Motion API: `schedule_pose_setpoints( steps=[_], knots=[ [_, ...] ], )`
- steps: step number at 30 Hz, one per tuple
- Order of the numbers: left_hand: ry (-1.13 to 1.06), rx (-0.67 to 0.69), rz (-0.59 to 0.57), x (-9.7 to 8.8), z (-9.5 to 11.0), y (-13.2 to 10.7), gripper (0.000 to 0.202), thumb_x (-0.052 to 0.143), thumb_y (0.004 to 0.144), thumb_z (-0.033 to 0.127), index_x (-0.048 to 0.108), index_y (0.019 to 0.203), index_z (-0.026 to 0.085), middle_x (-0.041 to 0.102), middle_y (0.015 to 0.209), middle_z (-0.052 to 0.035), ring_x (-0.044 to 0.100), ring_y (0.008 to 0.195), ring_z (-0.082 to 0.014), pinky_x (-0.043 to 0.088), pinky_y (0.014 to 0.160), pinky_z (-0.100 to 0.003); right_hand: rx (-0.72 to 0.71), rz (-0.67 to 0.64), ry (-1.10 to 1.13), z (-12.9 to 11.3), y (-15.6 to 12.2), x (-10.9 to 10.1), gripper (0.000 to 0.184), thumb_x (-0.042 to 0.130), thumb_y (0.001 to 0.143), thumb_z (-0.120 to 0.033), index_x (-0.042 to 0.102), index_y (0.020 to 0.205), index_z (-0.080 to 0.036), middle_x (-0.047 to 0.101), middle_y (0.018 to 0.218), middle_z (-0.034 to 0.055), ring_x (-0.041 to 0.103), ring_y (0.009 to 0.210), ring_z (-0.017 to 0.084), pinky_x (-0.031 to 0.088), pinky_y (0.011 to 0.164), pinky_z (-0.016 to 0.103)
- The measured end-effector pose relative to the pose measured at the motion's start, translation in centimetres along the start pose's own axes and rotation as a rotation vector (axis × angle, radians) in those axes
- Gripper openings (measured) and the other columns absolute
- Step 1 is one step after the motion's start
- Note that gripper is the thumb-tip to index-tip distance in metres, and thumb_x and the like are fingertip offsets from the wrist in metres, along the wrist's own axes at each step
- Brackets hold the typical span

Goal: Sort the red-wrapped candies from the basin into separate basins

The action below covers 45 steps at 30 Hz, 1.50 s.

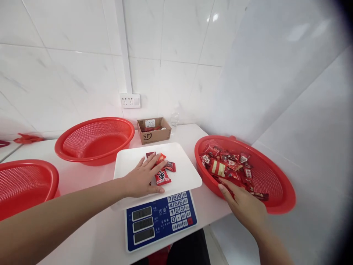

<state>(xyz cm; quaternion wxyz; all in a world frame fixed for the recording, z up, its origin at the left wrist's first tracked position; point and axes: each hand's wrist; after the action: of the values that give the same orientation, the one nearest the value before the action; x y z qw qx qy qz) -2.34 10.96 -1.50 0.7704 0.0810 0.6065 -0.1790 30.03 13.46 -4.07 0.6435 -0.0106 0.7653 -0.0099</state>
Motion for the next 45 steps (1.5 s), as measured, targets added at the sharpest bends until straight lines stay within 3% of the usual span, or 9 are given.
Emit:
schedule_pose_setpoints(
  steps=[5, 11, 17, 23, 30, 33, 39, 42, 45],
  knots=[
    [0.029, -0.018, -0.023, 0.6, -0.3, 1.3, 0.09, 0.035, 0.072, 0.077, 0.014, 0.144, 0.029, 0.003, 0.153, -0.0113, -0.004, 0.138, -0.0348, 0.009, 0.108, -0.057, -0.028, 0.04, -0.012, 0.0, -0.2, 0.2, 0.055, 0.02, 0.089, -0.056, 0.053, 0.125, -0.032, 0.064, 0.114, 0.0043, 0.059, 0.102, 0.028, 0.049, 0.067, 0.037],
    [0.12, 0.027, 0.034, 0.4, -0.3, 1.8, 0.094, 0.035, 0.072, 0.077, 0.01, 0.145, 0.024, 0.025, 0.149, -0.0129, 0.02, 0.136, -0.0314, 0.022, 0.105, -0.048, -0.035, 0.056, -0.048, -0.1, -0.3, 0.1, 0.053, 0.021, 0.09, -0.054, 0.054, 0.124, -0.03, 0.065, 0.114, 0.0051, 0.061, 0.099, 0.026, 0.049, 0.066, 0.034],
    [0.167, 0.078, 0.094, 0.3, -0.7, 1.6, 0.085, 0.035, 0.074, 0.074, 0.024, 0.142, 0.024, 0.052, 0.125, -0.0119, 0.046, 0.114, -0.0291, 0.036, 0.092, -0.041, -0.048, 0.077, -0.054, 0.1, -0.2, 0.3, 0.053, 0.02, 0.09, -0.054, 0.055, 0.124, -0.031, 0.065, 0.114, 0.0043, 0.061, 0.099, 0.026, 0.05, 0.064, 0.034],
    [0.132, -0.011, 0.083, -0.2, -0.8, 1.4, 0.082, 0.044, 0.071, 0.074, 0.034, 0.136, 0.025, 0.056, 0.111, -0.0093, 0.052, 0.102, -0.0279, 0.044, 0.075, -0.035, -0.052, 0.091, -0.05, 0.1, -0.3, 0.4, 0.053, 0.021, 0.09, -0.054, 0.055, 0.124, -0.03, 0.064, 0.115, 0.0049, 0.061, 0.1, 0.026, 0.05, 0.065, 0.035],
    [0.083, -0.076, 0.126, -0.3, -0.6, 1.1, 0.058, 0.047, 0.078, 0.062, 0.045, 0.124, 0.026, 0.054, 0.11, -0.0061, 0.056, 0.097, -0.0239, 0.046, 0.073, -0.033, -0.065, 0.11, -0.037, 0.2, -0.3, 0.6, 0.051, 0.023, 0.09, -0.053, 0.056, 0.122, -0.03, 0.063, 0.118, 0.0031, 0.061, 0.099, 0.025, 0.05, 0.064, 0.033],
    [0.009, -0.093, 0.188, -0.5, -0.6, 0.7, 0.048, 0.051, 0.08, 0.054, 0.048, 0.118, 0.025, 0.055, 0.108, -0.0049, 0.057, 0.092, -0.0211, 0.046, 0.074, -0.032, -0.071, 0.108, -0.035, 0.2, -0.4, 0.5, 0.051, 0.023, 0.091, -0.052, 0.056, 0.122, -0.03, 0.063, 0.118, 0.003, 0.061, 0.1, 0.025, 0.05, 0.064, 0.034],
    [-0.118, -0.192, 0.441, -2.1, -1.4, 0.8, 0.039, 0.054, 0.079, 0.049, 0.051, 0.107, 0.023, 0.058, 0.102, -0.0038, 0.058, 0.085, -0.019, 0.047, 0.073, -0.03, -0.078, 0.118, -0.023, 0.2, -0.3, 0.6, 0.052, 0.023, 0.09, -0.052, 0.057, 0.122, -0.029, 0.064, 0.116, 0.0051, 0.061, 0.098, 0.027, 0.051, 0.064, 0.035],
    [-0.098, -0.288, 0.565, -4.0, -2.9, 0.8, 0.037, 0.053, 0.079, 0.048, 0.052, 0.106, 0.023, 0.059, 0.104, -0.0045, 0.057, 0.089, -0.0202, 0.047, 0.074, -0.031, -0.074, 0.107, -0.013, 0.2, -0.3, 0.6, 0.052, 0.023, 0.09, -0.052, 0.056, 0.122, -0.029, 0.064, 0.116, 0.0052, 0.061, 0.099, 0.027, 0.051, 0.064, 0.035],
    [-0.048, -0.465, 0.64, -6.2, -5.8, 0.3, 0.039, 0.051, 0.079, 0.052, 0.052, 0.106, 0.023, 0.058, 0.11, -0.0057, 0.057, 0.094, -0.0228, 0.047, 0.076, -0.034, -0.071, 0.107, -0.008, 0.2, -0.4, 0.5, 0.052, 0.023, 0.09, -0.052, 0.056, 0.123, -0.028, 0.064, 0.115, 0.0061, 0.061, 0.098, 0.027, 0.051, 0.064, 0.035]
  ],
)
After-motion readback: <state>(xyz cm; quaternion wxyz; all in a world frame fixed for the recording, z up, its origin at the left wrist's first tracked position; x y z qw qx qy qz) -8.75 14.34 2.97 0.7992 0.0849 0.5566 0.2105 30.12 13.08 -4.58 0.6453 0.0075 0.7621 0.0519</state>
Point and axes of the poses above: each hand's wrist, its own y-axis towards the middle knuckle, its own x-axis out of the palm, z = x × y
